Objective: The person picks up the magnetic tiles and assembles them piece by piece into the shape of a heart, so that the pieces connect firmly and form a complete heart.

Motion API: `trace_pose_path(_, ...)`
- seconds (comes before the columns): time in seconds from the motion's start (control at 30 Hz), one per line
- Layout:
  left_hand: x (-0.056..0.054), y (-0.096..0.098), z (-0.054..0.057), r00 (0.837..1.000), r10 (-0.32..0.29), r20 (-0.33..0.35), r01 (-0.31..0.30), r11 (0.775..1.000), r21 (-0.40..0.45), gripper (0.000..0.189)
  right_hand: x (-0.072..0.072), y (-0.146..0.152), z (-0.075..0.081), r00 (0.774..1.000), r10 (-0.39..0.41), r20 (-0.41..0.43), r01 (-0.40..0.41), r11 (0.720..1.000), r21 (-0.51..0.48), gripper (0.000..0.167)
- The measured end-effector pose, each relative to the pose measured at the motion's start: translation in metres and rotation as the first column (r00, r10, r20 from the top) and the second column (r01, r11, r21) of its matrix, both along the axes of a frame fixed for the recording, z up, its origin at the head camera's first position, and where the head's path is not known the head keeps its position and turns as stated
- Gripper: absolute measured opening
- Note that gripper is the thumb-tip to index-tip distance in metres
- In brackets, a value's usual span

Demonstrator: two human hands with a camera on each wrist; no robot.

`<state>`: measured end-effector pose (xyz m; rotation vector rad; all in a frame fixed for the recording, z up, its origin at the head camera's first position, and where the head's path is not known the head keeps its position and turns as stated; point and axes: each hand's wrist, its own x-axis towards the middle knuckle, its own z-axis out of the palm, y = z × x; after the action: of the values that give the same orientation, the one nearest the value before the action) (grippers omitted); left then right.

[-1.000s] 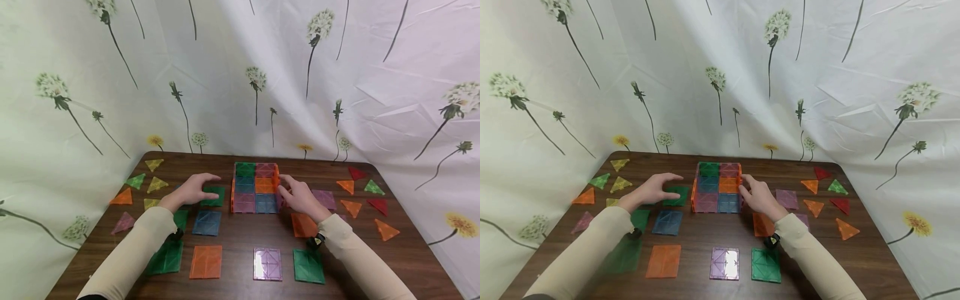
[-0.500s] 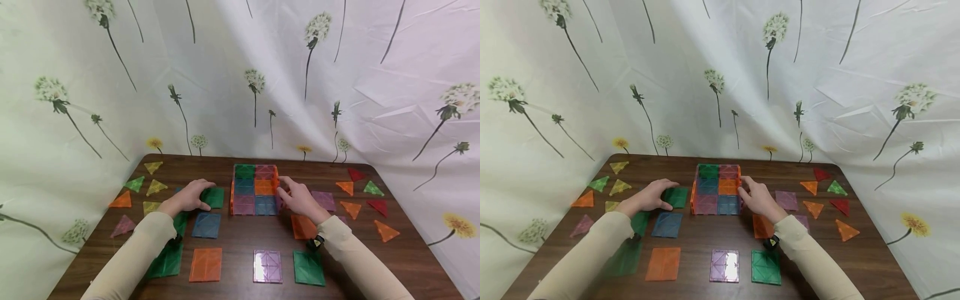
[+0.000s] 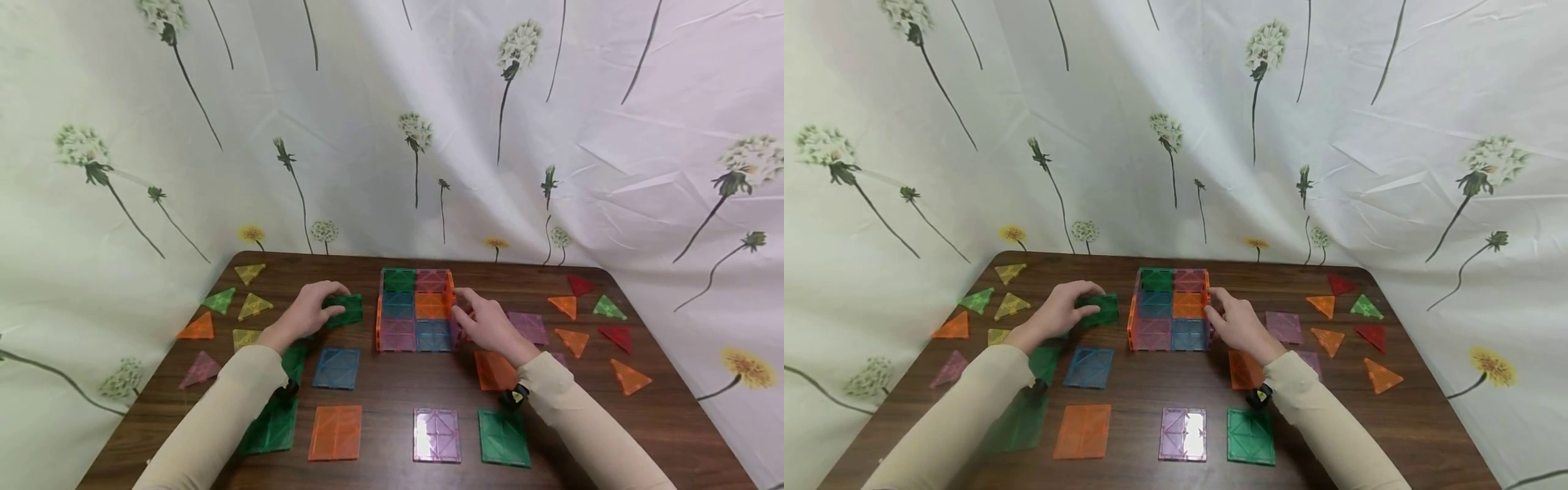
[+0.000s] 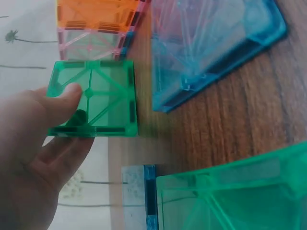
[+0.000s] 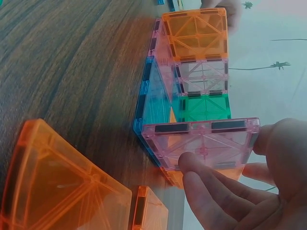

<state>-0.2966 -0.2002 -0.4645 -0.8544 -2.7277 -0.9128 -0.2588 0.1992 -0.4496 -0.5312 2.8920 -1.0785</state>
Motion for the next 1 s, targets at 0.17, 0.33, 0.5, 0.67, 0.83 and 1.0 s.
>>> trace_pose_path(0.17, 0.001, 0.002, 0.006, 0.998, 0.052, -0.028, -0.05, 0.995, 0.09, 0.024, 0.0, 0.0, 0.0, 1.0, -0.001, 0.003, 0.001, 1.0, 0.0, 0.05)
trace_pose_path(0.33, 0.004, 0.011, 0.022, 0.991, 0.096, -0.09, -0.072, 0.969, 0.236, 0.022, 0.001, 0.0, 0.001, 1.0, -0.003, 0.012, 0.003, 1.0, -0.001, 0.051)
trace_pose_path(0.5, 0.011, 0.027, 0.042, 0.99, 0.088, -0.11, -0.045, 0.938, 0.345, 0.022, 0.001, 0.0, 0.001, 1.0, -0.008, 0.024, 0.008, 1.0, -0.009, 0.051)
trace_pose_path(0.67, 0.022, 0.046, 0.059, 0.992, 0.028, -0.124, 0.023, 0.919, 0.394, 0.021, 0.0, 0.0, 0.0, 1.0, -0.008, 0.02, 0.008, 1.0, -0.011, 0.051)
trace_pose_path(0.83, 0.029, 0.068, 0.067, 0.989, -0.073, -0.129, 0.121, 0.906, 0.407, 0.018, -0.001, 0.001, -0.002, 1.0, -0.001, 0.008, 0.001, 1.0, -0.014, 0.05)
trace_pose_path(1.0, 0.032, 0.087, 0.065, 0.967, -0.191, -0.169, 0.236, 0.92, 0.313, 0.017, -0.002, 0.0, -0.003, 1.0, 0.007, -0.002, -0.007, 1.0, -0.012, 0.05)
